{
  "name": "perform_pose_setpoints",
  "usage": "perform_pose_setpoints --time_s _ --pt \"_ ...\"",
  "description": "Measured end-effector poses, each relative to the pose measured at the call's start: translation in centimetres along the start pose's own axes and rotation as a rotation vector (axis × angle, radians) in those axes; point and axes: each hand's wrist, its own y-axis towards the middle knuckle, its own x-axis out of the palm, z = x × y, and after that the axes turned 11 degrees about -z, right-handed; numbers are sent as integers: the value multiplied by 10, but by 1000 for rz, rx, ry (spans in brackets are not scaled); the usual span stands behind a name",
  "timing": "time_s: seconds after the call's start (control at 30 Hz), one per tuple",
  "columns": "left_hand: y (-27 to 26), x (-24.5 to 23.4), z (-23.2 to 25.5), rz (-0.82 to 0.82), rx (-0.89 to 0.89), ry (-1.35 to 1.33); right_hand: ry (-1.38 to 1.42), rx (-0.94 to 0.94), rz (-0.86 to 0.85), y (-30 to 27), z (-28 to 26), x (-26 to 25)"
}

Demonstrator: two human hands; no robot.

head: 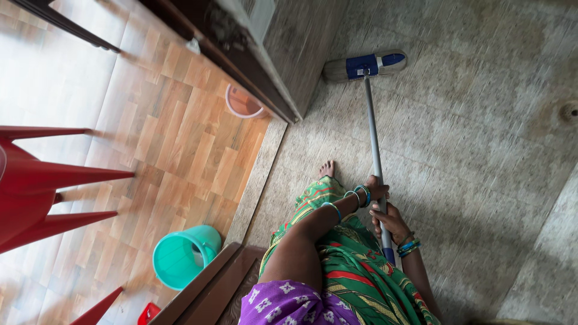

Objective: The person mops a tiled floor in a bathroom and an adjacent room using a mop, reaching into corners and around fixtures like a sink and toilet.

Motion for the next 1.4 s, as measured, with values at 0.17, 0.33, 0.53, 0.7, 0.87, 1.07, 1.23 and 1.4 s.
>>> perform_pose_setpoints --time_s 0.17,0.33,0.53,0.7,0.87,1.07,1.23,1.4 --pt "38 -34 44 7 30 -7 -43 -108 -14 45 -43 -23" --pt "58 -55 57 65 -55 51 -14 -92 83 71 -57 -19" --pt "43 -37 32 182 -87 206 -7 -213 76 59 -16 -5" --pt "31 10 1 93 -102 234 61 -201 94 11 23 -8" --pt "5 77 -53 31 -131 300 116 -153 129 -58 79 4" --pt "-34 133 -101 -67 -154 358 -55 -252 210 -106 127 27" --pt "-51 126 -78 -274 -190 66 38 -257 140 -108 124 26" --pt "-51 111 -60 -216 -127 104 66 -160 154 -95 110 20"
